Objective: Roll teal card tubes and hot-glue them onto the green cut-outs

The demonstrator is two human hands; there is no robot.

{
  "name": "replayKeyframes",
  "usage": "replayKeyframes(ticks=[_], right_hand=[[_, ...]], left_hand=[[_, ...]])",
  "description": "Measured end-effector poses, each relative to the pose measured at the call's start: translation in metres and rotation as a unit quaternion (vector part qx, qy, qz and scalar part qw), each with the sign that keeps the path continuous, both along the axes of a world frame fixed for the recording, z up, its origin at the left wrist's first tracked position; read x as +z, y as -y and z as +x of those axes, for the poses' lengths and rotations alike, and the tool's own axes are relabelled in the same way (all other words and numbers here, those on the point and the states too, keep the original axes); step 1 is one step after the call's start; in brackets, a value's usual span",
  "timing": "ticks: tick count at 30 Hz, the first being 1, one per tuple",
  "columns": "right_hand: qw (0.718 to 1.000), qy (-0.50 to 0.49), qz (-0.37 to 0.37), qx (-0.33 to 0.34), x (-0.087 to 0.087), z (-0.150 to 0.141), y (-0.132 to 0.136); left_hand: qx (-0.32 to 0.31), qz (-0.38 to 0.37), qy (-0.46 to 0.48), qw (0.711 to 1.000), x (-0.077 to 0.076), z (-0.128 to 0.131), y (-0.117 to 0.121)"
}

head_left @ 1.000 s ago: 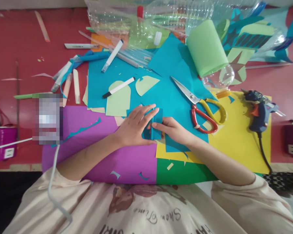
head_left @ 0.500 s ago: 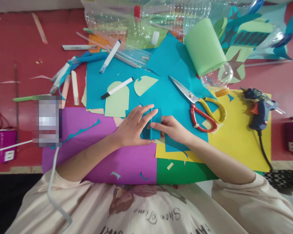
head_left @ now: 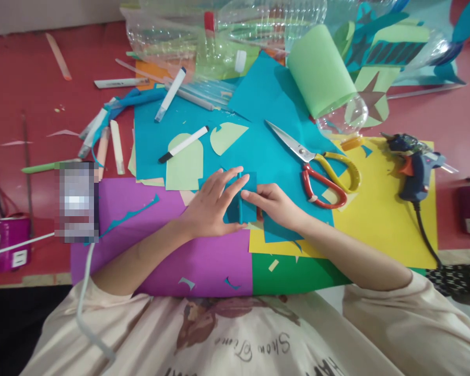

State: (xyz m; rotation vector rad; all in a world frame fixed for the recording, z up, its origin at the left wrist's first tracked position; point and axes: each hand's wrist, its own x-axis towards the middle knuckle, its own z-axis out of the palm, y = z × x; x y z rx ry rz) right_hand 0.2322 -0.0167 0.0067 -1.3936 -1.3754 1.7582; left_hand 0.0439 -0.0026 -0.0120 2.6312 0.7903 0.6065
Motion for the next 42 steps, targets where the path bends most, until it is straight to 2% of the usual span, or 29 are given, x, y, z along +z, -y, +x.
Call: replayKeyframes(ticks=[8, 12, 15, 18, 21, 24, 27, 29, 31, 33, 37, 42], right_hand=[[1.000, 0.009, 0.001, 0.020, -0.002, -0.001, 0.000], [1.000, 0.002, 0.004, 0.031, -0.001, 0.000, -0.001], [0.999, -0.007, 0.005, 0.033, 0.001, 0.001, -0.001], [0.999, -0.012, 0.005, 0.033, 0.001, 0.003, -0.002], [1.000, -0.012, 0.012, 0.021, 0.000, 0.004, -0.003], [0.999, -0.020, 0.022, 0.022, -0.002, 0.005, -0.005], [0.999, -0.025, 0.032, 0.029, -0.004, 0.006, -0.006], [0.999, -0.015, 0.039, 0.022, -0.004, 0.006, -0.006], [0.999, -0.001, 0.042, 0.007, -0.004, 0.006, -0.006], [0.999, 0.008, 0.038, -0.010, -0.004, 0.006, -0.006], [0.999, 0.008, 0.034, -0.027, -0.005, 0.002, -0.004], [0.995, 0.036, 0.094, -0.013, -0.006, 0.001, -0.001]], left_hand=[[0.002, 0.021, 0.025, 0.999, -0.003, -0.001, -0.001], [-0.005, 0.009, 0.024, 1.000, -0.006, 0.000, -0.002], [-0.011, -0.027, 0.030, 0.999, -0.006, -0.001, -0.002], [0.009, -0.099, 0.073, 0.992, -0.001, -0.003, -0.002], [0.064, -0.206, 0.115, 0.970, 0.008, -0.001, -0.003], [0.120, -0.313, 0.149, 0.930, 0.016, 0.007, -0.006], [0.168, -0.417, 0.190, 0.873, 0.020, 0.017, -0.011], [0.172, -0.478, 0.224, 0.831, 0.019, 0.022, -0.014], [0.176, -0.506, 0.254, 0.805, 0.017, 0.025, -0.017], [0.180, -0.508, 0.275, 0.796, 0.013, 0.026, -0.018], [0.181, -0.485, 0.297, 0.802, 0.008, 0.025, -0.016], [0.168, -0.472, 0.302, 0.811, 0.008, 0.023, -0.015]])
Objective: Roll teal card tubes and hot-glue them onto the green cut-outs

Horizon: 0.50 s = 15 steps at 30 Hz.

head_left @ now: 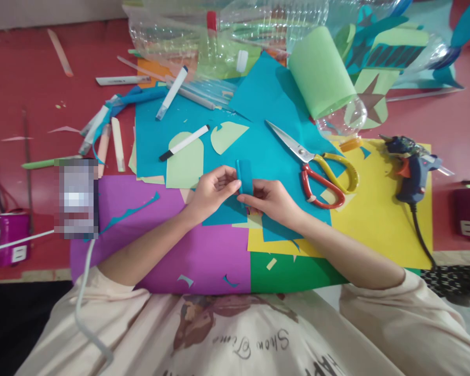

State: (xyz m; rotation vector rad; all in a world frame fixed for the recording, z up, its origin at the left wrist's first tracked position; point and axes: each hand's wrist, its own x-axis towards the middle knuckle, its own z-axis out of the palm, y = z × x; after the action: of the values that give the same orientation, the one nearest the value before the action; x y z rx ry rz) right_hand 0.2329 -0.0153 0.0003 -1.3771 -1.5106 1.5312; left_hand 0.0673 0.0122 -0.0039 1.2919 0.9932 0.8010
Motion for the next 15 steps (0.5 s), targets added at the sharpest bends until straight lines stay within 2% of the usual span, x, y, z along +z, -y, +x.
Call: replayKeyframes(ticks=[9, 15], right_hand=[[0.996, -0.009, 0.018, 0.085, 0.0049, 0.0029, -0.0017], [0.995, 0.009, 0.021, 0.099, 0.0008, 0.0055, -0.0017]], left_hand=[[-0.001, -0.013, 0.004, 1.000, 0.0000, -0.0010, -0.0013], [0.010, -0.017, 0.001, 1.000, 0.0011, -0.0013, -0.0005]])
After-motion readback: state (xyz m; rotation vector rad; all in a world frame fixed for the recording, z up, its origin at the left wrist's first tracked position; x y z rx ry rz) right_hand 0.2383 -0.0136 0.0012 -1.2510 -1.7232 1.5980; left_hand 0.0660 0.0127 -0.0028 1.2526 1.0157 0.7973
